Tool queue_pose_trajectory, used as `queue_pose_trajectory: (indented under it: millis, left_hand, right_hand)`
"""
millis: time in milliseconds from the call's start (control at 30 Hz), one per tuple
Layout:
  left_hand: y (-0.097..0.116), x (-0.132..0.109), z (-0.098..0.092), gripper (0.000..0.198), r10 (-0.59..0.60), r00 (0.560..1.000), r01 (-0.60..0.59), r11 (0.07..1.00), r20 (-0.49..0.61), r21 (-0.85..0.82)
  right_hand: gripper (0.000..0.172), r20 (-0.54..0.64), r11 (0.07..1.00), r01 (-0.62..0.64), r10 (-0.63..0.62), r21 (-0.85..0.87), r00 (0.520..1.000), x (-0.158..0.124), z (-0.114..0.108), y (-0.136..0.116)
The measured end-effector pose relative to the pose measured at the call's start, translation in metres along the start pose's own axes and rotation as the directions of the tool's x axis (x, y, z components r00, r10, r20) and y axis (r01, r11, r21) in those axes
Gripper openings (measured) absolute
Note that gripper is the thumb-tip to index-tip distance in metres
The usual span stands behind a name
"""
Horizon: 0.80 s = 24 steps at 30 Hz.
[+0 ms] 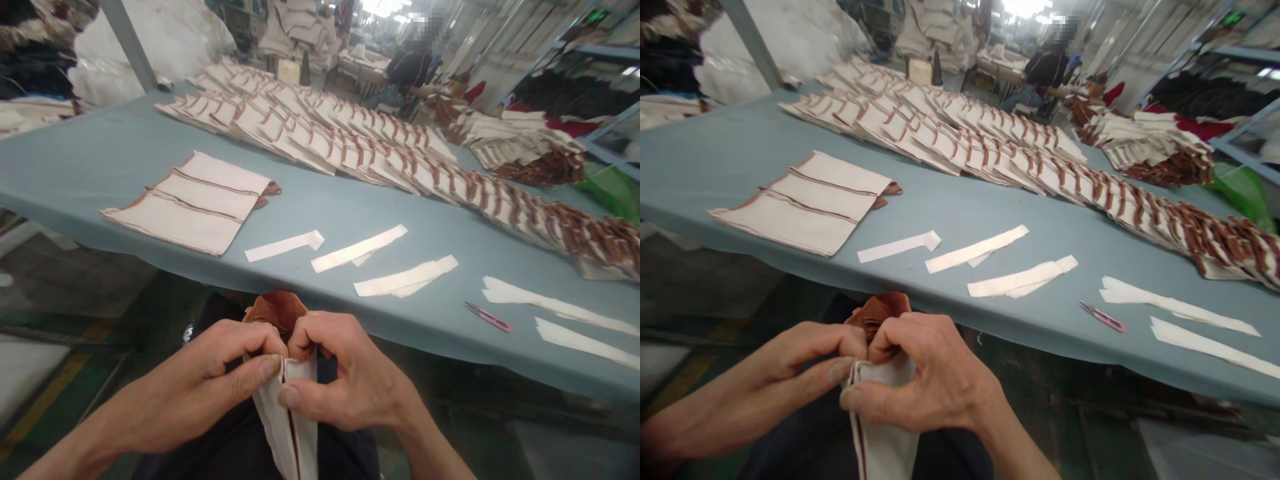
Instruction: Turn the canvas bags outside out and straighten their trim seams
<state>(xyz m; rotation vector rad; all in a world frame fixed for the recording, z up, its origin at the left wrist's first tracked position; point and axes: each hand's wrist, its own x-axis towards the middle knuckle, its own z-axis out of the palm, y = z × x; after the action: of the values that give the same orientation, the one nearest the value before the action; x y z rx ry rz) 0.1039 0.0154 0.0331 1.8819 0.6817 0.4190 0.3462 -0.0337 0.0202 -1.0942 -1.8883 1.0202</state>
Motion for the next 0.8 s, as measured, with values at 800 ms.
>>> queue_pose_trajectory:
  millis: [800]
  left_hand:
    - [-0.008,-0.010,0.015,0.041,-0.066,0.995,0.059,0.995,-0.081,-0.082]
  right_hand:
    - [0.019,-0.176,0.992,-0.010,-0.011,-0.123,0.984,-0.001,0.017,-0.017]
